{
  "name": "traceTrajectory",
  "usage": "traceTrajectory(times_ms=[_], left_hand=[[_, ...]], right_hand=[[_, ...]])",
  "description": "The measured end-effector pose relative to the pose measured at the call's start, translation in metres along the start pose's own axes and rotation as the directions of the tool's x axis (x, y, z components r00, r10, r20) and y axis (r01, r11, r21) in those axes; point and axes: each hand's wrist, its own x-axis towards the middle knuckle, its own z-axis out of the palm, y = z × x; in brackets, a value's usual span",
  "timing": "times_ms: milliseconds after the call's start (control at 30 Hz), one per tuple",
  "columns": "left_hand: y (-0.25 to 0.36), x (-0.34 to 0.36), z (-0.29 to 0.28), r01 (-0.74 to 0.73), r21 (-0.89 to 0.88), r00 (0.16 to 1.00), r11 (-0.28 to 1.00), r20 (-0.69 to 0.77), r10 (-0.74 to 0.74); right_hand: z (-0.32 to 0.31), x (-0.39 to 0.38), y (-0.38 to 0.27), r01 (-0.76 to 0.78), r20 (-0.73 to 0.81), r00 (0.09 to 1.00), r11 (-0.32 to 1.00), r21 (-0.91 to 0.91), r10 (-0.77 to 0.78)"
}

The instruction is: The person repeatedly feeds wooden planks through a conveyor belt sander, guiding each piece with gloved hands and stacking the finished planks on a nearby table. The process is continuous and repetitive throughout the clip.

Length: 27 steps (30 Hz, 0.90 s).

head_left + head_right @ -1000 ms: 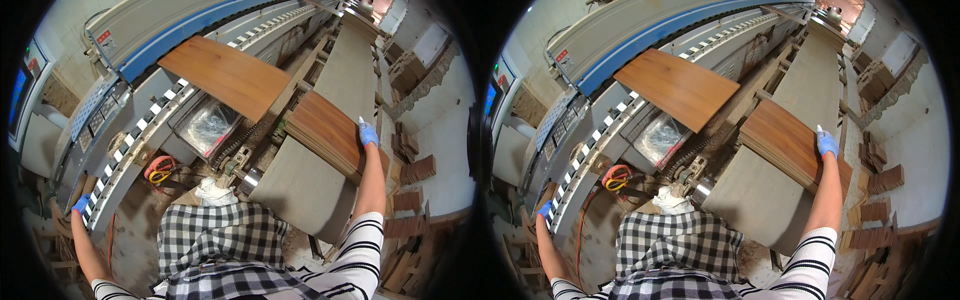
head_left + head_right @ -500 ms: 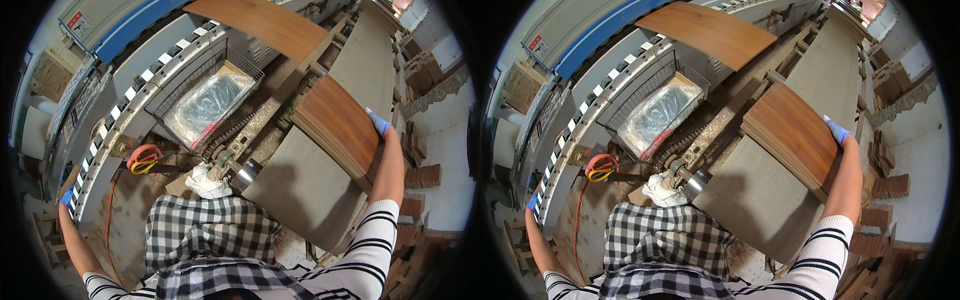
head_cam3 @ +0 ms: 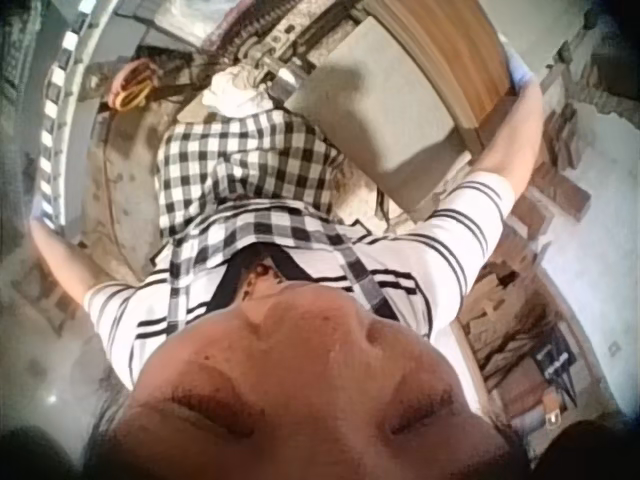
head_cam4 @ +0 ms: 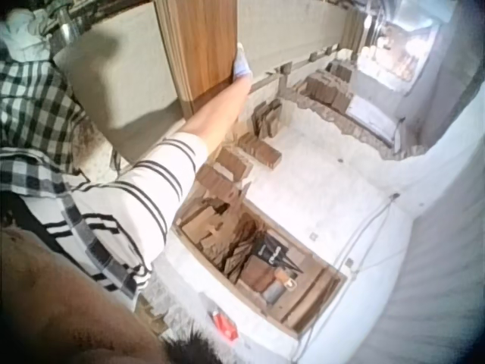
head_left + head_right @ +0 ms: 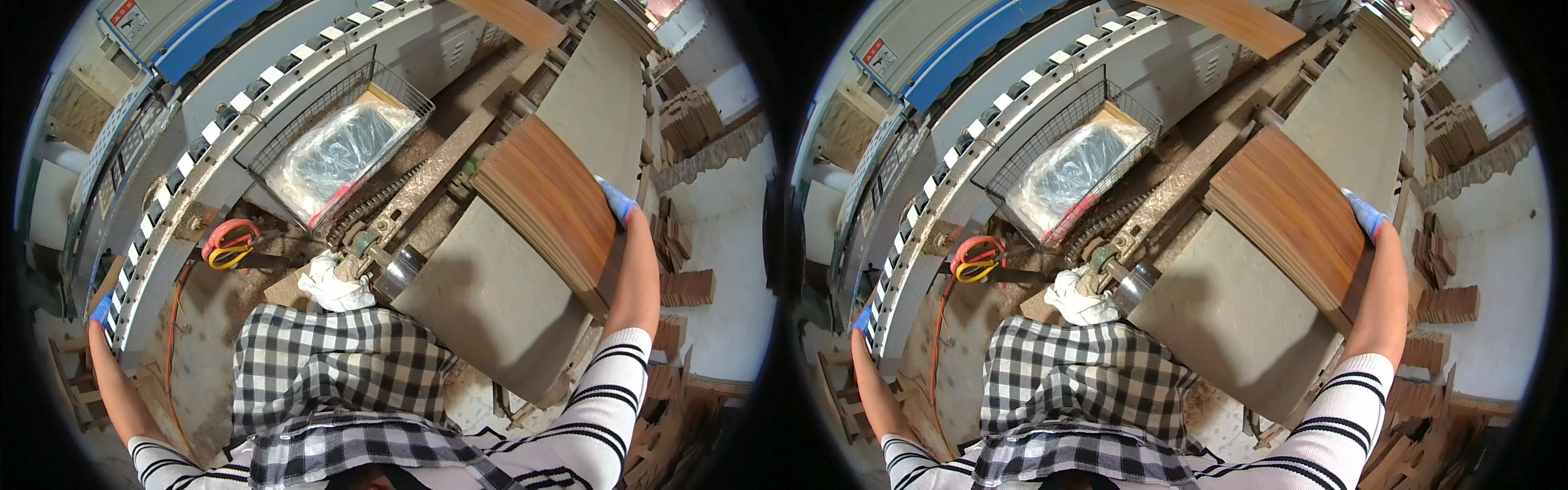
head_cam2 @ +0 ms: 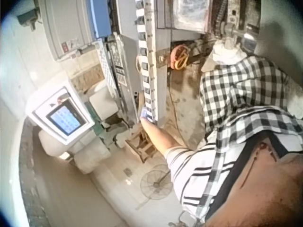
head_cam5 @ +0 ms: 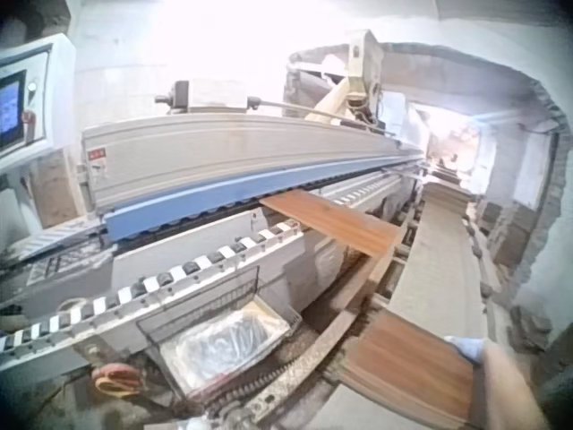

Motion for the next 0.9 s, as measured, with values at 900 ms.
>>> traceTrajectory(times_ms=[900], left_hand=[[0.036, 0.046, 0.048, -0.400, -0.120, 0.898, 0.908, 0.146, 0.415]], right_hand=[[0.145, -0.185, 0.037, -0.003, -0.452, 0.802, 0.754, -0.657, -0.391]])
